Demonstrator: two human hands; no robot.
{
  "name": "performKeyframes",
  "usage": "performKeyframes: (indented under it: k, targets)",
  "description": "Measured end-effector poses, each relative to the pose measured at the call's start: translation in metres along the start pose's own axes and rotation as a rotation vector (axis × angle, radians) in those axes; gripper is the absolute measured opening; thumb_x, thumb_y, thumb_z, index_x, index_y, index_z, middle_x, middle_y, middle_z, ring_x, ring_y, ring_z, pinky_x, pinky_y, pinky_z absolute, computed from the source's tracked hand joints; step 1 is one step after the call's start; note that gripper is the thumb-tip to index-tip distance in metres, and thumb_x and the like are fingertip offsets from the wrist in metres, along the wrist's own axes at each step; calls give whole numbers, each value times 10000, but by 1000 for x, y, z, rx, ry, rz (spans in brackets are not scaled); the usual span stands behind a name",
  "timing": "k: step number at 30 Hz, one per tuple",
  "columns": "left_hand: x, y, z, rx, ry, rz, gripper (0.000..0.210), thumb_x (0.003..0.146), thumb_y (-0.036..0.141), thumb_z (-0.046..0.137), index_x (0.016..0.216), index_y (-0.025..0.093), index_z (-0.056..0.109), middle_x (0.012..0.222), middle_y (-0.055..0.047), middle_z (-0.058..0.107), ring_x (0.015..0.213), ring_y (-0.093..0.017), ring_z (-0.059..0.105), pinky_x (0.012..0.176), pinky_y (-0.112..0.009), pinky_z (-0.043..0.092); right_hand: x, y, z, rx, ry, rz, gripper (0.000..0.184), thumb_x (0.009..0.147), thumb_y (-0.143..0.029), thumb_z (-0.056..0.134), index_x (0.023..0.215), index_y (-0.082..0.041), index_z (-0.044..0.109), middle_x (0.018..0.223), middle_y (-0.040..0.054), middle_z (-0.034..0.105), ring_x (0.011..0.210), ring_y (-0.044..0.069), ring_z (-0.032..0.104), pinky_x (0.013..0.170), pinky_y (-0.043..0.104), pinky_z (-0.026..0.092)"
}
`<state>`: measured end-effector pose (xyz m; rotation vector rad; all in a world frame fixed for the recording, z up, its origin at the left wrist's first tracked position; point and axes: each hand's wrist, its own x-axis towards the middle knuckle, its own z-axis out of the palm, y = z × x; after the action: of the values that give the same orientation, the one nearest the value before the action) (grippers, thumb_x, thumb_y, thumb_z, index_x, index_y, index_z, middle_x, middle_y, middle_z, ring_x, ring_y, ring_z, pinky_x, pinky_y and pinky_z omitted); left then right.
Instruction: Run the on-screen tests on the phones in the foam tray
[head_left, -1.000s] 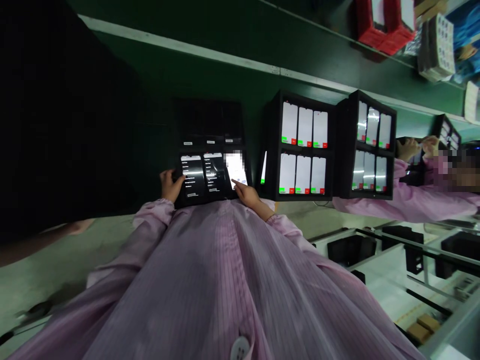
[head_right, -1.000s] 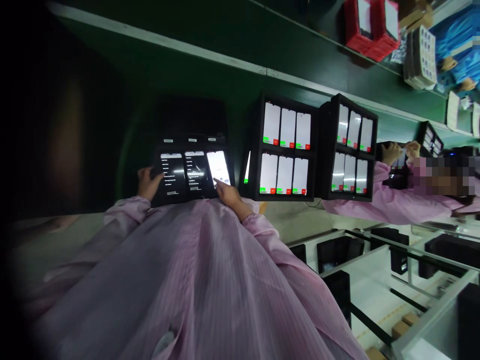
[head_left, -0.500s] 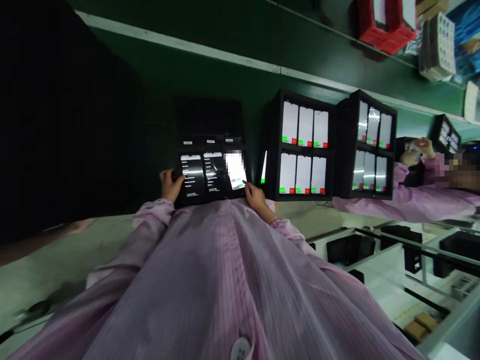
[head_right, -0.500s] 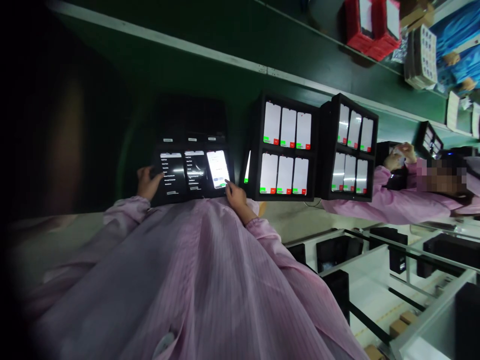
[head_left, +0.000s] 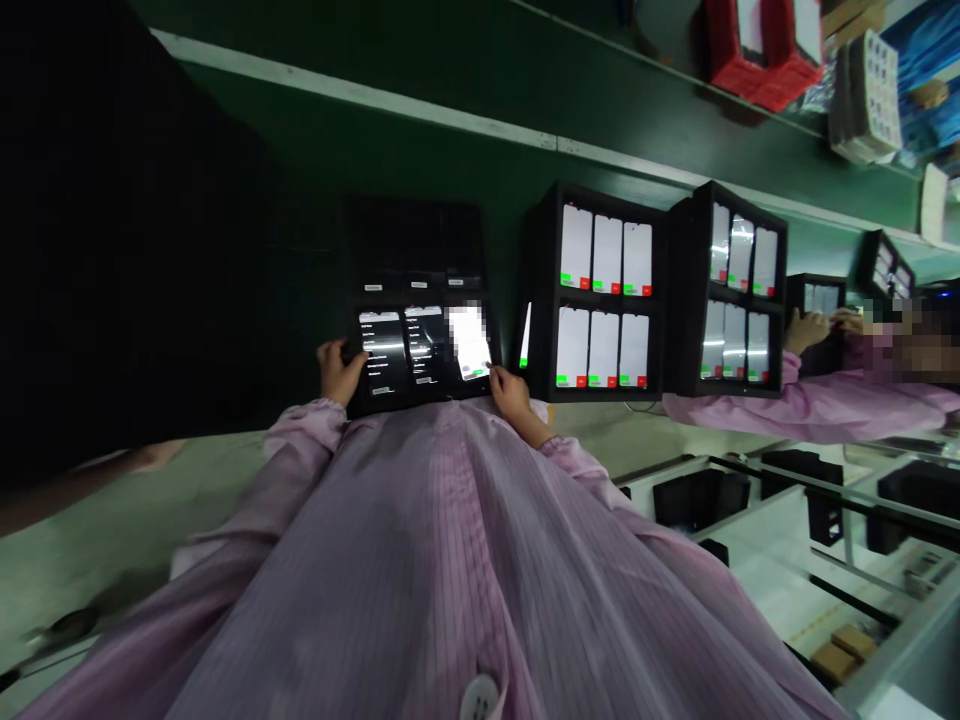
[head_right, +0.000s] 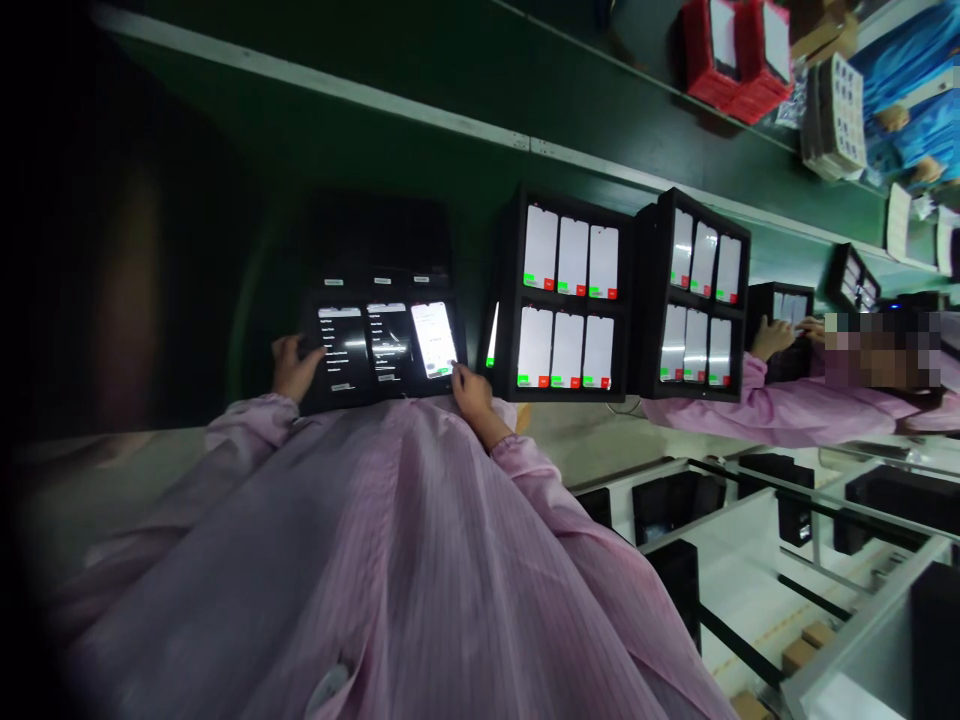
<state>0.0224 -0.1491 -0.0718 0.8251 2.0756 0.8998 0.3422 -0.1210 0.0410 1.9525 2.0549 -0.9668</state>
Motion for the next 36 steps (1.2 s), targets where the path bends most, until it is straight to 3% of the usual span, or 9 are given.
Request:
performKeyframes:
  k: [4, 11, 18, 25, 31, 36]
  targets:
    - [0, 1, 0, -6, -13, -19, 352, 695, 323, 694, 1016, 244, 574, 1184, -99, 511, 1328, -306, 517, 1219, -461, 362, -1, -3, -1, 15, -14, -23, 404, 1088, -294, 424, 1434, -251, 627, 1305, 51, 745, 1151, 228, 732, 985, 306, 555]
    - [0, 3, -1, -11, -11, -34, 359, 693, 315, 696, 1022, 242, 571, 1204, -105, 511, 1349, -309, 501, 1218, -457, 360, 3, -12, 0, 19, -175, -160, 412, 1072, -308, 477, 1468, -312, 591, 1351, 3, 718, 1226, 227, 699, 1043, 339, 548]
    - [1, 0, 0, 2, -23, -35, 357, 710, 300, 694, 1037, 234, 567, 1204, -94, 503, 1335, -287, 504, 1233, -434, 324, 4, 4, 9, 163, -20, -192, 364, 1060, -263, 489, 1378, -250, 665, 1331, 39, 731, 1195, 229, 715, 1012, 331, 557]
    - [0, 0, 1, 4, -25, -39, 354, 718, 287, 692, 1049, 226, 582, 1188, -91, 508, 1270, -283, 547, 1221, -437, 337, 14, 11, 12, 283, 126, -168, 337, 1059, -262, 480, 1323, -235, 688, 1192, 69, 786, 1041, 218, 758, 897, 305, 577]
    - [-2, -2, 0, 2, -22, -35, 327, 723, 287, 688, 1028, 236, 581, 1162, -79, 512, 1265, -279, 551, 1219, -445, 345, 35, -5, 9, 298, 149, -206, 352, 1053, -274, 501, 1360, -221, 664, 1270, 92, 755, 1128, 246, 736, 964, 342, 566]
    - [-6, -4, 0, 4, -12, -25, 313, 737, 285, 688, 1030, 254, 581, 1136, -63, 511, 1279, -278, 538, 1227, -462, 337, 49, -19, 5, 280, 124, -214, 389, 1055, -277, 498, 1423, -252, 623, 1363, 60, 713, 1225, 243, 698, 1031, 347, 549]
